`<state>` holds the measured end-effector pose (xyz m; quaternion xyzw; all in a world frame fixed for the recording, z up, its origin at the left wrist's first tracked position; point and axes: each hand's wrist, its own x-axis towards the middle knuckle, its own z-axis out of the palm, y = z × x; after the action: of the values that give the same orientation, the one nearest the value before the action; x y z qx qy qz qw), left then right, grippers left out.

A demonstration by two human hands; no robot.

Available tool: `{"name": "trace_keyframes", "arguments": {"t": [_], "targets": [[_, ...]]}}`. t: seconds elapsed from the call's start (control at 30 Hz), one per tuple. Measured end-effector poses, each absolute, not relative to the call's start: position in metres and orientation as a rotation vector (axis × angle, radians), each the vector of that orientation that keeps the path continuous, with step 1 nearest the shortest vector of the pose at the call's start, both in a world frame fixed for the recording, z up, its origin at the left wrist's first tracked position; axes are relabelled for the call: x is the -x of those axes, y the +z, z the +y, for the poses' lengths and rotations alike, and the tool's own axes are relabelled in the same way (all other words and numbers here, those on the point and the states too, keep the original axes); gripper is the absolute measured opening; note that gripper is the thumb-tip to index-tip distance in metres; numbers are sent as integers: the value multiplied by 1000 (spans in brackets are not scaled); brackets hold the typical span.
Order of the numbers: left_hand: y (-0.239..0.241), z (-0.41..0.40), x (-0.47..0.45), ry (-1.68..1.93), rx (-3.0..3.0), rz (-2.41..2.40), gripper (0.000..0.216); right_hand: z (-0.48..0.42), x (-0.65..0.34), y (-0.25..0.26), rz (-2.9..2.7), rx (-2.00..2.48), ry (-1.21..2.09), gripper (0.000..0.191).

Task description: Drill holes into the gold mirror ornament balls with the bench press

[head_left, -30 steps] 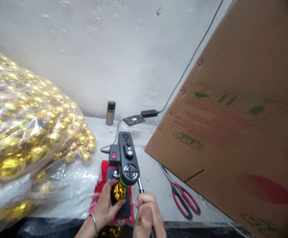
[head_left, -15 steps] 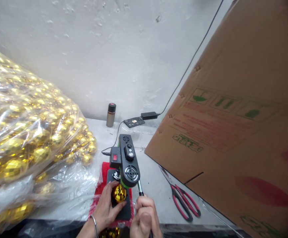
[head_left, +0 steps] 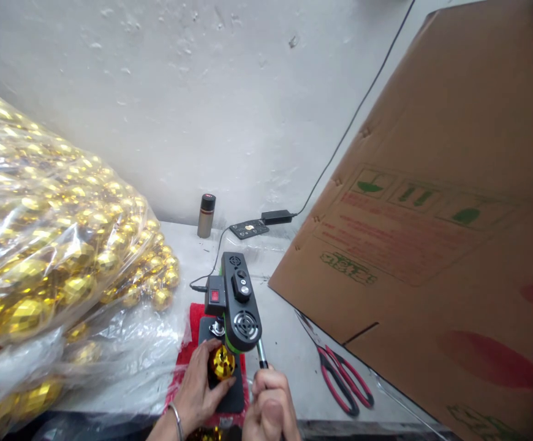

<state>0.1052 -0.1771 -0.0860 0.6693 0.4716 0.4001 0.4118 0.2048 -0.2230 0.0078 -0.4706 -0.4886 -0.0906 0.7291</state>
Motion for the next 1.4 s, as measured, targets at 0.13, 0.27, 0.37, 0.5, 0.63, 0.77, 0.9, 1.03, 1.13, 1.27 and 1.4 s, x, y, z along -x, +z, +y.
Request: {"name": "trace_keyframes", "arguments": {"t": [0.13, 0.27, 0.37, 0.5, 0.63, 0.77, 0.9, 1.03, 1.13, 1.27, 1.4], "targets": [[-87, -178, -105, 1024, -1709, 1181, 53, -226, -201, 7, -982, 1097, -117, 45], [-89, -177, -105, 1031, -1722, 1181, 52, -225, -206, 2, -1081, 1053, -161, 44], [-91, -176, -106, 1034, -1722, 1180, 53, -224, -209, -1, -1060, 1044, -174, 43], [-90, -176, -106, 1011, -1724, 1184, 53, -221, -208, -2, -1050, 1029, -189, 44], [-90, -175, -106, 1008, -1728, 1177, 52, -217, -206, -3, -1030, 1002, -219, 43], [-91, -174, -105, 1009, -1735, 1186, 50, -219, -210, -5, -1064, 1024, -222, 42], [-92, -173, -104, 1003, -1760, 1194, 50, -226, -216, -8, -1207, 1075, -205, 42], [-92, -173, -104, 994, -1776, 1197, 49, -228, -214, -21, -1197, 1075, -193, 38], [-90, -174, -105, 995, -1777, 1194, 49, -226, -216, -27, -1259, 1025, -202, 38], [-86, -171, -106, 1001, -1765, 1210, 49, -230, -224, 0, -1317, 1033, -135, 39], [-92, -173, -102, 1002, -1771, 1223, 51, -234, -223, 54, -1197, 1123, 88, 31]]}}
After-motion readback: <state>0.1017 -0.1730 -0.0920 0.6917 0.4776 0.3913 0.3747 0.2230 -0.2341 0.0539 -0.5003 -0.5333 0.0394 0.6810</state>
